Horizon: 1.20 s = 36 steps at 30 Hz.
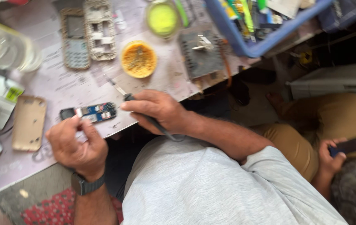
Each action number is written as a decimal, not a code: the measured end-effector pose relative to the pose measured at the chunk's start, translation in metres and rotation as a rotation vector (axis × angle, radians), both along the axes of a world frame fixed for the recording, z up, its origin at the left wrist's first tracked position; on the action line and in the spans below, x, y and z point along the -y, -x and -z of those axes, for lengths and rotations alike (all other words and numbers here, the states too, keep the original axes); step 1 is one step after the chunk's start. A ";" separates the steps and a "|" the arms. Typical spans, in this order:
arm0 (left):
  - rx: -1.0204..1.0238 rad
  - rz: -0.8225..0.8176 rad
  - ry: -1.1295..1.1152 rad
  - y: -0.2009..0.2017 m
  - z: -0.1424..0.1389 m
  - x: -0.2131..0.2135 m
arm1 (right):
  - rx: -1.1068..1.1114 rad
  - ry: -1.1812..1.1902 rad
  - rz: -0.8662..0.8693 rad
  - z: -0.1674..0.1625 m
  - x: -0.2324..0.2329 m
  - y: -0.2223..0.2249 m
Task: The person uses a soldering iron to work on a small blue circuit board, repeatedly applying heat to specific points and dipping the tip into a yellow paste. The person also opens a drawer to retrieve a small component and places it on the board.
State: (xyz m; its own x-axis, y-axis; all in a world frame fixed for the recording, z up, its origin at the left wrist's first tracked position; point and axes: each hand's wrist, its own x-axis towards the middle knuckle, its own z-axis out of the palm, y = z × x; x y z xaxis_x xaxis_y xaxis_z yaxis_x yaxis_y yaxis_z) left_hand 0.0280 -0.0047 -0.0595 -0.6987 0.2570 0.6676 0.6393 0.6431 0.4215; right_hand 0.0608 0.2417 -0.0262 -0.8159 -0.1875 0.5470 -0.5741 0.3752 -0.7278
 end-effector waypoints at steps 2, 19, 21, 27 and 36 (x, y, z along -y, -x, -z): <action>0.013 -0.015 -0.020 -0.001 0.003 0.002 | -0.006 -0.011 0.019 0.003 0.002 -0.001; 0.085 -0.154 0.041 -0.004 0.021 0.023 | 0.037 0.077 -0.078 0.021 0.012 -0.005; 0.071 -0.179 0.060 -0.005 0.022 0.024 | 0.061 0.083 -0.087 0.023 0.013 -0.006; 0.031 -0.245 0.116 -0.006 0.025 0.030 | 0.095 0.123 -0.161 0.028 0.016 -0.005; -0.012 -0.207 0.121 -0.003 0.025 0.031 | 0.065 0.137 -0.134 0.025 0.020 -0.002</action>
State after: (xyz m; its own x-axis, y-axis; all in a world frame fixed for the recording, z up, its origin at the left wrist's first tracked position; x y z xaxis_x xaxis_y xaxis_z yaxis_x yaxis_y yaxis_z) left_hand 0.0306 -0.0354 -0.0843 -0.7372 0.1879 0.6490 0.4931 0.8063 0.3267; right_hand 0.0630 0.2216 -0.0515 -0.8229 -0.2242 0.5221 -0.5626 0.1936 -0.8037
